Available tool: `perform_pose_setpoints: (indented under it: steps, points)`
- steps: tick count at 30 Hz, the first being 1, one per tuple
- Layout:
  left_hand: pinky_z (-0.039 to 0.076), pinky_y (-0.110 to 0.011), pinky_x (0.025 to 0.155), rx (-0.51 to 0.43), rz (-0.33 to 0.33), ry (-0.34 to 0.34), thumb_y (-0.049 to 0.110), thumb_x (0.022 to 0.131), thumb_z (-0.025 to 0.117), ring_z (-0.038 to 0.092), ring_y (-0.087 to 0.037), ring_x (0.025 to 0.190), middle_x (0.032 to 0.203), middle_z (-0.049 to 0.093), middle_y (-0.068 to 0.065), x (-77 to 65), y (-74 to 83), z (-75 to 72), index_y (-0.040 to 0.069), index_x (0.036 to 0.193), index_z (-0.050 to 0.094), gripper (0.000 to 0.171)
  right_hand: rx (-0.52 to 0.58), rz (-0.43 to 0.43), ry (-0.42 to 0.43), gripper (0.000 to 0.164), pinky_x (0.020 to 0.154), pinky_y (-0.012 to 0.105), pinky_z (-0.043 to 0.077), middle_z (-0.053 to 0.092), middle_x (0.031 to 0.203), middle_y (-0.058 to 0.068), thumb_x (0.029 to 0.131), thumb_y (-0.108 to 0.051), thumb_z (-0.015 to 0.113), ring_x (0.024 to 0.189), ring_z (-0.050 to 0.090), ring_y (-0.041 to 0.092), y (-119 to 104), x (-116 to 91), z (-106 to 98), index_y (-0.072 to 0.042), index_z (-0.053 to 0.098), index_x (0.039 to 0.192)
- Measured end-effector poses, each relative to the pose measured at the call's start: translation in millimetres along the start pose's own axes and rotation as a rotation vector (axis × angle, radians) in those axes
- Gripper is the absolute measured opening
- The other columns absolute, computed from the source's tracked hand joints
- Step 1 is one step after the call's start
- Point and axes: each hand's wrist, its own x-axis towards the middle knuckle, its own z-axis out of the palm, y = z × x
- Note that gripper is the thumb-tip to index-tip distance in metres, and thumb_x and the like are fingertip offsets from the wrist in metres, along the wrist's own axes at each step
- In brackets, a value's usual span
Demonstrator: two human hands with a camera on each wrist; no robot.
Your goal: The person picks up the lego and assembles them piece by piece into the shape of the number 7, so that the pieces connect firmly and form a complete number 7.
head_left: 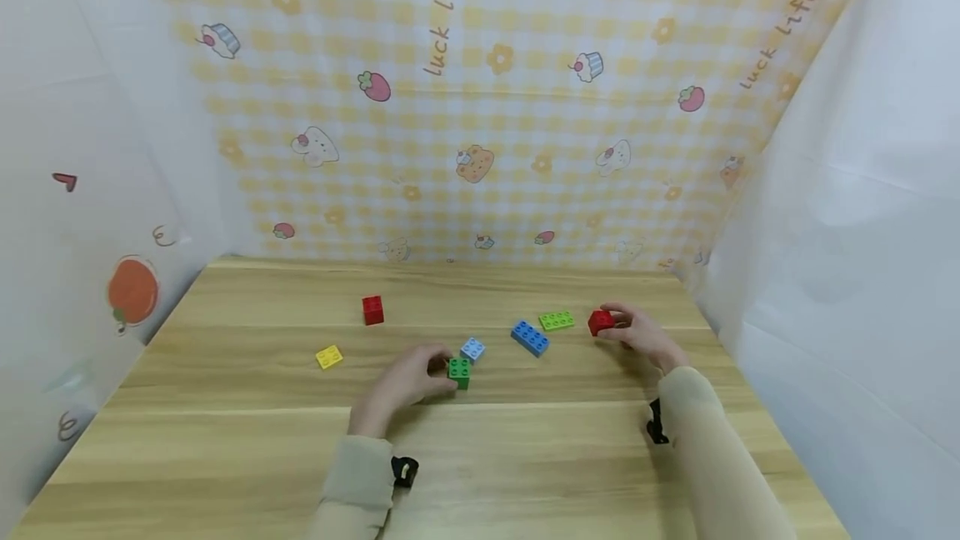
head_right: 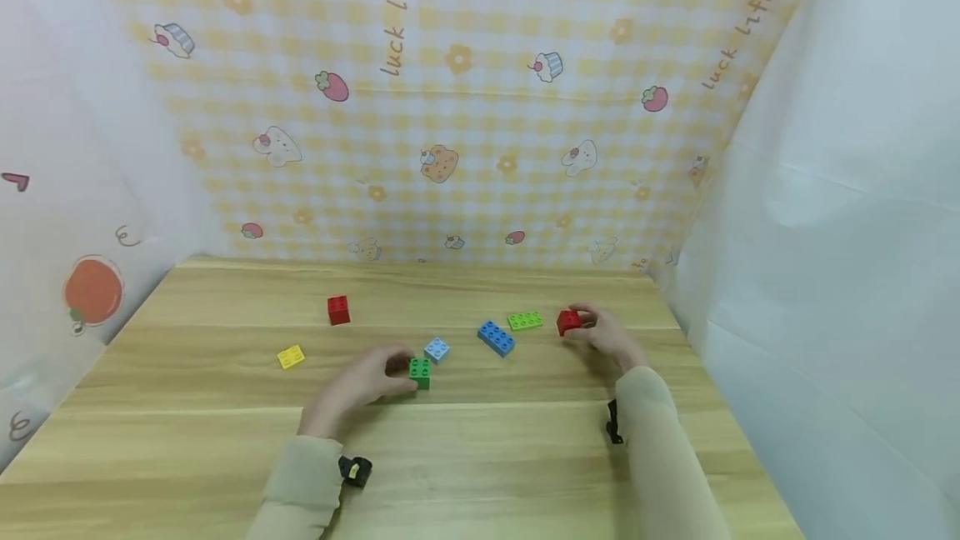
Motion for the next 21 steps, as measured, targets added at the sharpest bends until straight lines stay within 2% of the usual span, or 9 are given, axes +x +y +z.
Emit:
perform_pose_setpoints:
  steps: [5,12,17,21]
  points:
    - [0.048,-0.043,0.087,-0.007,0.004,-0.002,0.015,0.083,0.079,0.059,-0.020,0.096,0.099,0.064,0.001,-3.0,-1.0,-4.1,0.011,0.109,0.067,0.029,-0.014,0.006,0.017,0.061,0.083,0.040,0.045,0.048,0.132,0.030,0.091,-0.016,0.072,0.116,0.049,0.040,-2.0,4.6,4.4,0.003,0.043,0.141]
    - [0.048,-0.043,0.087,-0.035,0.002,0.007,0.015,0.083,0.079,0.059,-0.020,0.096,0.099,0.064,0.000,-3.7,-1.9,-2.8,0.011,0.109,0.067,0.029,-0.049,0.020,0.041,0.049,0.081,0.036,0.045,0.055,0.123,0.023,0.090,-0.021,0.072,0.109,0.052,0.034,-1.3,4.5,2.0,0.003,0.054,0.128]
    - [0.048,-0.042,0.086,-0.031,0.001,0.004,0.016,0.083,0.079,0.059,-0.019,0.096,0.099,0.064,0.001,-2.4,-4.3,-2.6,0.011,0.109,0.067,0.029,-0.075,0.030,0.026,0.048,0.083,0.039,0.045,0.056,0.123,0.021,0.090,-0.025,0.072,0.106,0.054,0.031,-8.7,0.3,-2.2,0.002,0.055,0.126]
    - [0.048,-0.041,0.085,-0.029,-0.001,-0.001,0.016,0.083,0.079,0.058,-0.019,0.094,0.098,0.064,0.001,-1.8,-5.9,-2.8,0.012,0.107,0.067,0.027,-0.051,0.020,0.004,0.050,0.085,0.043,0.047,0.056,0.122,0.020,0.091,-0.025,0.071,0.104,0.055,0.029,-20.9,-1.9,-2.4,0.003,0.052,0.128]
